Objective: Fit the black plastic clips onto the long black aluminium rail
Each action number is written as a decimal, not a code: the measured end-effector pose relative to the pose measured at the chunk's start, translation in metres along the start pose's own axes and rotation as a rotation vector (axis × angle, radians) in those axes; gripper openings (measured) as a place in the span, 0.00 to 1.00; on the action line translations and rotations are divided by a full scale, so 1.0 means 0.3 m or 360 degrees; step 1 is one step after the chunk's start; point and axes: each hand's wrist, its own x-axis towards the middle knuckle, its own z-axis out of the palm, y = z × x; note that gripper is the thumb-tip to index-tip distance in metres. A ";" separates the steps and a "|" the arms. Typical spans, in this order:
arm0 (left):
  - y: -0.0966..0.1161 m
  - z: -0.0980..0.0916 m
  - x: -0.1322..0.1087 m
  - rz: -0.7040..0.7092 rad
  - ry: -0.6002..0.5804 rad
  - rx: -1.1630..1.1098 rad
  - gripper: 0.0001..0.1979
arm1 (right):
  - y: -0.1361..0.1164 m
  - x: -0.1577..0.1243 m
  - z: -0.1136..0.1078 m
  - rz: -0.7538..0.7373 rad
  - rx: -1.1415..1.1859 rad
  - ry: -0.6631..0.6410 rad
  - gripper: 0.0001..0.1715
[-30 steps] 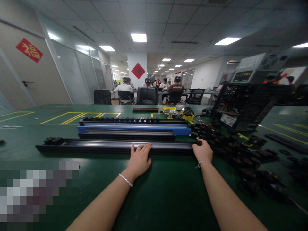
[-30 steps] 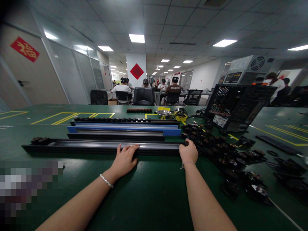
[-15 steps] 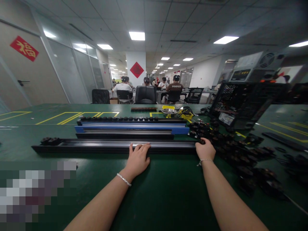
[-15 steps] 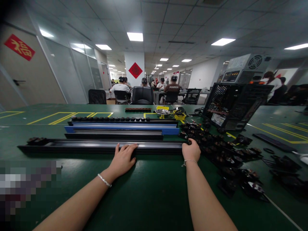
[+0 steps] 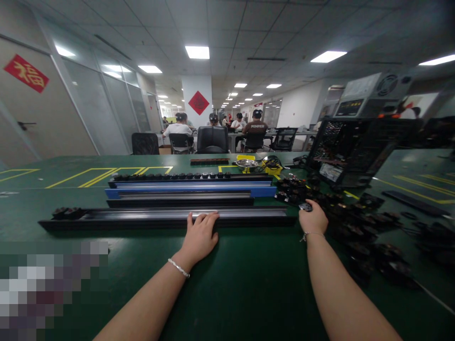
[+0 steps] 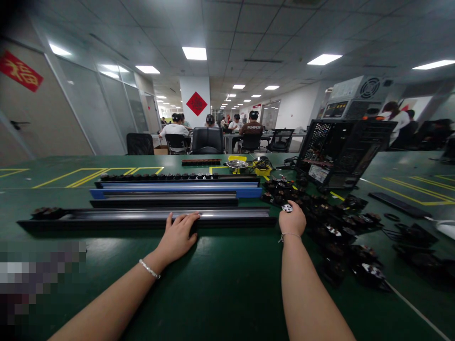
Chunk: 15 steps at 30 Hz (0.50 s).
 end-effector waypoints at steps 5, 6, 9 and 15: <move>-0.003 0.004 -0.002 0.0005 0.0013 -0.0026 0.25 | 0.013 0.014 0.009 -0.0032 -0.0158 -0.0113 0.30; -0.004 0.004 -0.002 0.0008 0.0017 -0.0033 0.25 | 0.014 0.021 0.010 -0.0057 -0.0191 -0.0147 0.29; -0.004 0.001 -0.003 0.0014 0.0022 -0.0051 0.25 | 0.017 0.038 0.013 -0.0141 -0.0255 -0.0194 0.30; 0.001 -0.003 -0.002 -0.0005 -0.0015 -0.0070 0.25 | 0.003 0.024 0.005 -0.0138 -0.0460 -0.0161 0.30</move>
